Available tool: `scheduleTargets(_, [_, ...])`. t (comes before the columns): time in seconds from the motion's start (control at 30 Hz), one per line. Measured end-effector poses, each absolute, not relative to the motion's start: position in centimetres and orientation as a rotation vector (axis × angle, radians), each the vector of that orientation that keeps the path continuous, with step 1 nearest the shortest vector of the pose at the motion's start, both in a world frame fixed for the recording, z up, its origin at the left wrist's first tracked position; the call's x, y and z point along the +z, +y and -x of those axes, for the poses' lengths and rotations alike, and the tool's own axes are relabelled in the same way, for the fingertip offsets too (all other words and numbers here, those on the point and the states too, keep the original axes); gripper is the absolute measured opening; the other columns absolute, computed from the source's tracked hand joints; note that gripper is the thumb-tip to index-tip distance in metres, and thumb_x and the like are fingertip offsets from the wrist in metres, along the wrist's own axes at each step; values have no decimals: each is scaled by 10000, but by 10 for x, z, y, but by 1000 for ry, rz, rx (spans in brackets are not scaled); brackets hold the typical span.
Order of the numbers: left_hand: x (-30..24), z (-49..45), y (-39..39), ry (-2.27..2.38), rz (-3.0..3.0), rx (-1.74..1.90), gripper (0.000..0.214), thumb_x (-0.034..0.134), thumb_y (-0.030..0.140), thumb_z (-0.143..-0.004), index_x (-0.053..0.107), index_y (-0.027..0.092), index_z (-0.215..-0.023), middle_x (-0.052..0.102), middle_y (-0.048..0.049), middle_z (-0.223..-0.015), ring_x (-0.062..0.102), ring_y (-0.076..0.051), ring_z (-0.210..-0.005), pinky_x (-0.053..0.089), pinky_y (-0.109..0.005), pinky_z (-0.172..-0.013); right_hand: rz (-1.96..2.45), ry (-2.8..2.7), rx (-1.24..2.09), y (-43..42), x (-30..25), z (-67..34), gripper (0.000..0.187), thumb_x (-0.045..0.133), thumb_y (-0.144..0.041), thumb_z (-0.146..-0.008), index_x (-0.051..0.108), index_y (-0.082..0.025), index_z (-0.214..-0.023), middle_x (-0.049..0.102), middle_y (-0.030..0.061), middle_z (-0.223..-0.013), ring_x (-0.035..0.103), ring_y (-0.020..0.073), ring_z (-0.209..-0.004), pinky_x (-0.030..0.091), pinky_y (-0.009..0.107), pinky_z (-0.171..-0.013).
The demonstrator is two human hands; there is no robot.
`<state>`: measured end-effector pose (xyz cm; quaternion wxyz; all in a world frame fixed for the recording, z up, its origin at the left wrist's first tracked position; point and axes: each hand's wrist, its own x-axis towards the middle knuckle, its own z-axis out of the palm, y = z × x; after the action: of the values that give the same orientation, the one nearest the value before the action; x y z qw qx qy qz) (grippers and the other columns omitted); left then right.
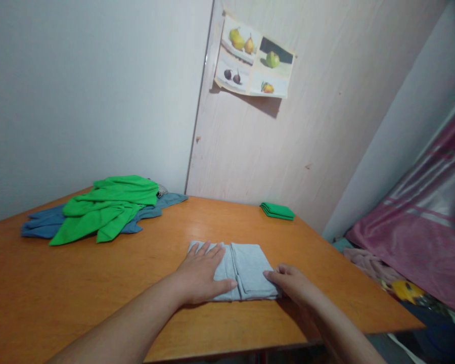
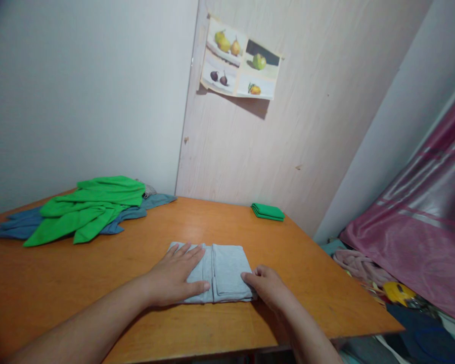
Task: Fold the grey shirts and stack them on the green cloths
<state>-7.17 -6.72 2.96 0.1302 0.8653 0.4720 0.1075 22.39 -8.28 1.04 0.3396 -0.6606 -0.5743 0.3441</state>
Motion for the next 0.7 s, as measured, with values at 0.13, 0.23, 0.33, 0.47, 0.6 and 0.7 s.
scheduleTargets(0.13, [30,71,-68,1367,-2514,328,1033,327,882,-800,275,197,-1571,205,-108,-1630,122,-399,-1502,62,-612,-1193,1649,-1441,976,-84,11,-223,432,676,-580,-697,438,-226,-634,397,-71,-526,345,84,-482,246,228,-458])
scheduleTargets(0.23, [33,71,-70,1371,-2514,308,1040,318,883,-800,275,186,-1571,201,-111,-1631,124,-407,-1500,64,-616,-1191,1662,-1367,1064,-89,14,-219,416,659,-592,-745,461,-227,-709,454,-62,-560,410,99,-483,292,221,-440])
scheduleTargets(0.33, [33,71,-70,1364,-2510,304,1045,288,885,-808,275,170,-1570,209,-117,-1631,125,-410,-1499,66,-618,-1190,1614,-1320,1111,-96,18,-211,382,711,-526,-726,489,-223,-802,531,-47,-620,494,117,-527,367,223,-462])
scheduleTargets(0.47, [31,72,-69,1343,-2504,353,973,221,864,-843,269,223,-1573,224,-96,-1632,144,-407,-1496,70,-634,-1179,1538,-1298,1047,-102,25,-200,336,720,-429,-701,504,-224,-857,578,-36,-671,552,141,-574,426,242,-494])
scheduleTargets(0.6, [32,72,-69,1344,-2506,348,940,225,866,-841,294,269,-1564,228,-87,-1632,138,-412,-1497,64,-644,-1169,1565,-1382,807,-102,31,-192,312,691,-389,-693,536,-222,-905,648,2,-744,618,184,-652,468,272,-556])
scheduleTargets(0.7, [34,71,-71,1346,-2501,339,952,252,875,-827,302,271,-1561,235,-94,-1630,144,-413,-1495,68,-638,-1168,1596,-1486,595,-102,37,-186,342,666,-383,-708,558,-213,-984,699,37,-850,659,219,-750,493,296,-631])
